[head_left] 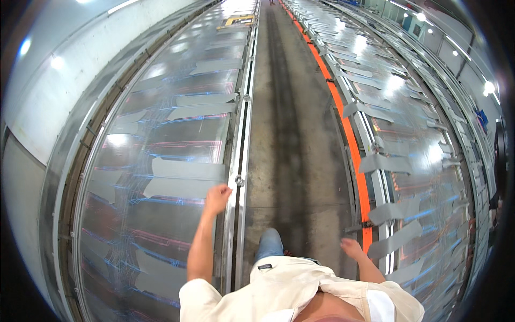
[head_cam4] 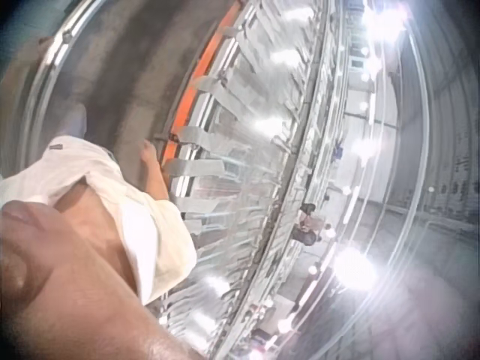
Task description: The person performs screen printing on a garment laid on a flat surface. They use a squeegee to pull ink across a screen frame, repeatedly repositioning the frame and applying ink to transfer a design onto the fabric.
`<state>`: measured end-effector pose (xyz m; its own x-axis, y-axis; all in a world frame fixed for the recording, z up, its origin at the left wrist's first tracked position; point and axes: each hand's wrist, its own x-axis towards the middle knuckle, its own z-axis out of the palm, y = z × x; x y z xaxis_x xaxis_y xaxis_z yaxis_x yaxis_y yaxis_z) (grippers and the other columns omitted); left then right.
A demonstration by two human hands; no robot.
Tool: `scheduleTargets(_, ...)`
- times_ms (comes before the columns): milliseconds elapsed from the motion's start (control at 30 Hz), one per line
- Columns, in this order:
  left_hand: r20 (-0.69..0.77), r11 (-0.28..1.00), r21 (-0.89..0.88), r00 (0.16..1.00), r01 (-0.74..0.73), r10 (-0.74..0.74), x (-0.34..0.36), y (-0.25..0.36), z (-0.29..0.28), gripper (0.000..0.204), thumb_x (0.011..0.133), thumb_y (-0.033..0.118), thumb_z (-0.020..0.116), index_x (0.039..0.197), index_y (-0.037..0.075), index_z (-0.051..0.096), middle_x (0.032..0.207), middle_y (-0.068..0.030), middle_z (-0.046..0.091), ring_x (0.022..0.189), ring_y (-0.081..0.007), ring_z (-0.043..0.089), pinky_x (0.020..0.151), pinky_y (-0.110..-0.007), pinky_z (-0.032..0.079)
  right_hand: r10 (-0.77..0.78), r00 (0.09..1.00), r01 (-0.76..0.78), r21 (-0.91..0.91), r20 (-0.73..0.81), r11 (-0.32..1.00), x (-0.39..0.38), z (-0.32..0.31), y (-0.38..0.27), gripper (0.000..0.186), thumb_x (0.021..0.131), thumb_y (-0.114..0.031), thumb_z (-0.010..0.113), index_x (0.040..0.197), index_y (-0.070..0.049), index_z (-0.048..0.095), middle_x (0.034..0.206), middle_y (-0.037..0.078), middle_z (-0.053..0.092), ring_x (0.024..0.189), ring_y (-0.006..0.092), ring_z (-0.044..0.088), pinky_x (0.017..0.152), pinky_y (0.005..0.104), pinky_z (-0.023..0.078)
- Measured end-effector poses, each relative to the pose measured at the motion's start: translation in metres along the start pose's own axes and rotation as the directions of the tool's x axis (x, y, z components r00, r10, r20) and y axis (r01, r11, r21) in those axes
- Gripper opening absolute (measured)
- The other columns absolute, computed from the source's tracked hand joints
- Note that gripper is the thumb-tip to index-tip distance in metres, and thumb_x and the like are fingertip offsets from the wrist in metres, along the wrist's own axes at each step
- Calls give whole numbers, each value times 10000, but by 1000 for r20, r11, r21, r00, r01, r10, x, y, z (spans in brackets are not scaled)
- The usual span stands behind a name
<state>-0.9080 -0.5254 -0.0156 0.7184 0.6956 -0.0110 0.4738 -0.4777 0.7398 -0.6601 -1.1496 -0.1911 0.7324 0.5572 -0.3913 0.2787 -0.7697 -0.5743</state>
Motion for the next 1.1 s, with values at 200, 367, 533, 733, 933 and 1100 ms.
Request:
scheduleTargets(200, -212, 993, 34, 970, -117, 122, 296, -6, -4, 270, 937, 272, 682, 895, 7, 702, 770, -176, 659, 726, -339, 633, 676, -435, 489, -43, 997, 54, 212, -60, 976, 230, -70, -132, 433, 961, -187, 688, 1348, -5, 619, 1080, 106, 745, 921, 160, 686, 845, 313, 547)
scheduleTargets(367, -295, 996, 87, 955, -5, 31, 494, -62, 4, 245, 925, 259, 694, 921, 14, 697, 809, -192, 686, 797, -383, 664, 723, -453, 514, 81, 993, -85, 58, 82, 995, 330, -91, -133, 440, 952, -204, 697, 1328, 14, 629, 986, 76, 743, 828, 151, 671, 753, 307, 543)
scheduleTargets(533, -158, 996, 59, 986, 63, -53, 599, -84, 36, 271, 853, 291, 763, 885, 28, 702, 811, -189, 697, 804, -389, 672, 725, -450, 524, 158, 982, -177, 200, 108, 964, 388, -119, -97, 364, 955, -230, 677, 1227, 12, 690, 906, 63, 725, 756, 116, 635, 692, 298, 524)
scheduleTargets(733, -177, 948, 227, 967, 222, -184, 603, -63, 62, 329, 706, 280, 835, 742, 56, 596, 767, -157, 634, 769, -376, 631, 672, -488, 489, 236, 874, -304, 99, 425, 948, 506, -159, -144, 297, 969, -259, 699, 1119, -7, 743, 923, 35, 723, 841, 103, 642, 765, 288, 533)
scheduleTargets(933, -178, 855, 392, 940, 340, -292, 609, -54, 70, 311, 672, 199, 816, 788, 64, 561, 808, -140, 596, 795, -385, 611, 698, -509, 493, 102, 877, -197, 158, 469, 967, 746, -213, -109, 358, 928, -317, 728, 1170, -53, 744, 1033, 87, 762, 1007, 177, 697, 908, 336, 544)
scheduleTargets(1100, 115, 874, 398, 930, 278, -349, 630, -28, 20, 381, 638, 249, 884, 809, 34, 620, 855, -163, 646, 852, -396, 634, 758, -508, 507, -17, 903, 189, -361, 429, 913, 1001, -297, -301, 381, 930, -339, 674, 1170, -47, 721, 1169, 205, 715, 1114, 387, 677, 954, 471, 540)
